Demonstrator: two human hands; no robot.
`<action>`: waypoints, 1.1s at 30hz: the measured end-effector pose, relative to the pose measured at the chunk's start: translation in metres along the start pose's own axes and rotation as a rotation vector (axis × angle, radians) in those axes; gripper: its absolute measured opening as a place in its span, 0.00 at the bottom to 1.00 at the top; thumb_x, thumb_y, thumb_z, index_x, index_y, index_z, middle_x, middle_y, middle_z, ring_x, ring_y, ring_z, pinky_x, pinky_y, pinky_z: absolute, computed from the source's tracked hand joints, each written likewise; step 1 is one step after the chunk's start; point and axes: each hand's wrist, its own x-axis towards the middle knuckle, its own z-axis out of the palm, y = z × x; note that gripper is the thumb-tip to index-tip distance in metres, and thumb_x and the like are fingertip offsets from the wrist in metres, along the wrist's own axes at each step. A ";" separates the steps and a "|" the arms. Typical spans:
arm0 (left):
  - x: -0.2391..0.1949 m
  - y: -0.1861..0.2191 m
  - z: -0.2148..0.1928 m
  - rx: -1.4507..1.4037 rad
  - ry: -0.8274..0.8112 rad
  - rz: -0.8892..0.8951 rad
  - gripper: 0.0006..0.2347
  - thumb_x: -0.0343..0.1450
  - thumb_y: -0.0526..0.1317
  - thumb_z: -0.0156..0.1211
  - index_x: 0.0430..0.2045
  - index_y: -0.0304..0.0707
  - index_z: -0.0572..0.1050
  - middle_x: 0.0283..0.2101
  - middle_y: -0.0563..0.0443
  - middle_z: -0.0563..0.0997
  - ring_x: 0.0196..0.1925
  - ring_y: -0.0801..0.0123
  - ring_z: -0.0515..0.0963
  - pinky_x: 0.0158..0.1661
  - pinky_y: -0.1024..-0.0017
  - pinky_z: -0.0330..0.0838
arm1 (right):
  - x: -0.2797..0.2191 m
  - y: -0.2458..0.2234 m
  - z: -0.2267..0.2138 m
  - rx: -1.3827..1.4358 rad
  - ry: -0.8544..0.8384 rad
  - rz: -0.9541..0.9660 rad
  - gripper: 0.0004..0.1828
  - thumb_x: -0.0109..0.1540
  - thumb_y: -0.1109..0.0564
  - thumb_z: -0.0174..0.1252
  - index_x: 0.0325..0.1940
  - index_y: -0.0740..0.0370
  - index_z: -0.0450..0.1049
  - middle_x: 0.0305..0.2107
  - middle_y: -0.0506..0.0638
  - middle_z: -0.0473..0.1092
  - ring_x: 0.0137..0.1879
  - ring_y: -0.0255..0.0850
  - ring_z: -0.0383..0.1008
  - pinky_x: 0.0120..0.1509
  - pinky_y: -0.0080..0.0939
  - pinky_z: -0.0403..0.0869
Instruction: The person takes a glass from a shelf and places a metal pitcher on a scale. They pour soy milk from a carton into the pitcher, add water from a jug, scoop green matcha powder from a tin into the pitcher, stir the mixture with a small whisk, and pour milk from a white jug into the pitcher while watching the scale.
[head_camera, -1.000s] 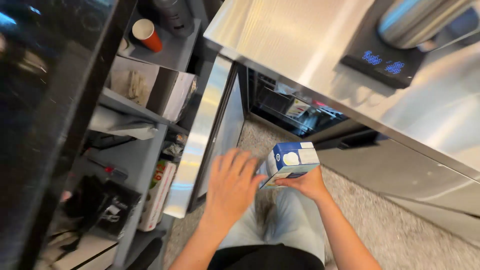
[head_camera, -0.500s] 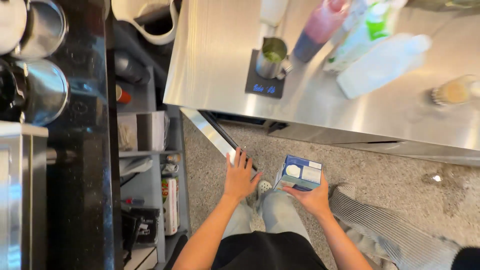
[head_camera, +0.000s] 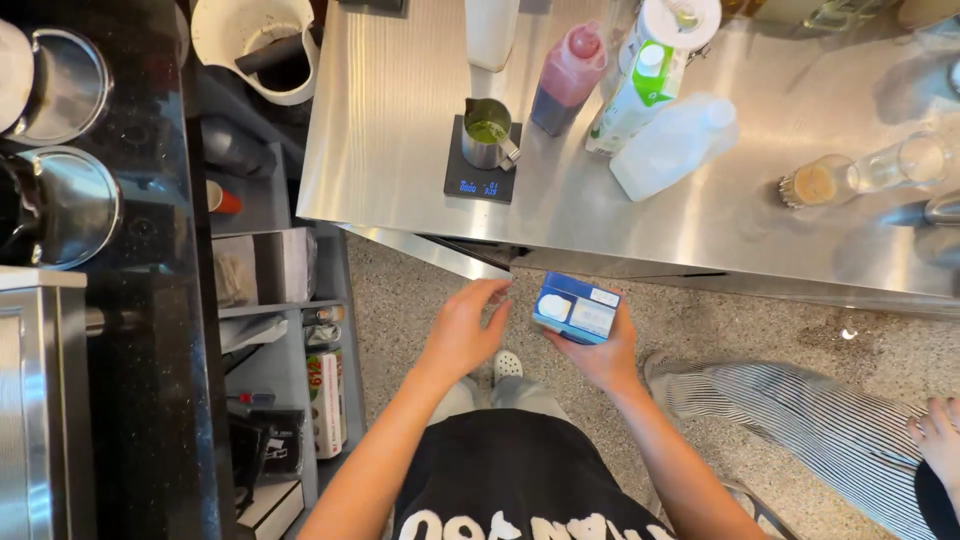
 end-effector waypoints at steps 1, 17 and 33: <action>0.003 0.019 -0.012 -0.003 -0.003 0.000 0.13 0.70 0.37 0.62 0.49 0.36 0.78 0.48 0.40 0.82 0.51 0.48 0.82 0.49 0.59 0.76 | 0.003 -0.006 0.000 -0.003 0.001 0.002 0.39 0.47 0.58 0.80 0.55 0.64 0.64 0.45 0.53 0.78 0.52 0.38 0.81 0.55 0.40 0.79; 0.143 0.026 -0.108 0.189 -0.348 0.862 0.14 0.64 0.33 0.59 0.43 0.28 0.75 0.44 0.44 0.75 0.50 0.54 0.78 0.48 0.64 0.75 | 0.083 -0.060 0.062 -0.168 0.242 0.062 0.37 0.47 0.59 0.78 0.57 0.64 0.68 0.45 0.54 0.76 0.50 0.38 0.78 0.55 0.40 0.78; 0.227 0.049 -0.100 0.508 -0.553 0.733 0.12 0.77 0.43 0.61 0.28 0.33 0.76 0.35 0.43 0.76 0.41 0.55 0.78 0.40 0.63 0.73 | 0.131 -0.088 0.067 -0.461 0.428 -0.031 0.35 0.50 0.57 0.78 0.58 0.63 0.71 0.44 0.57 0.78 0.50 0.46 0.82 0.54 0.42 0.78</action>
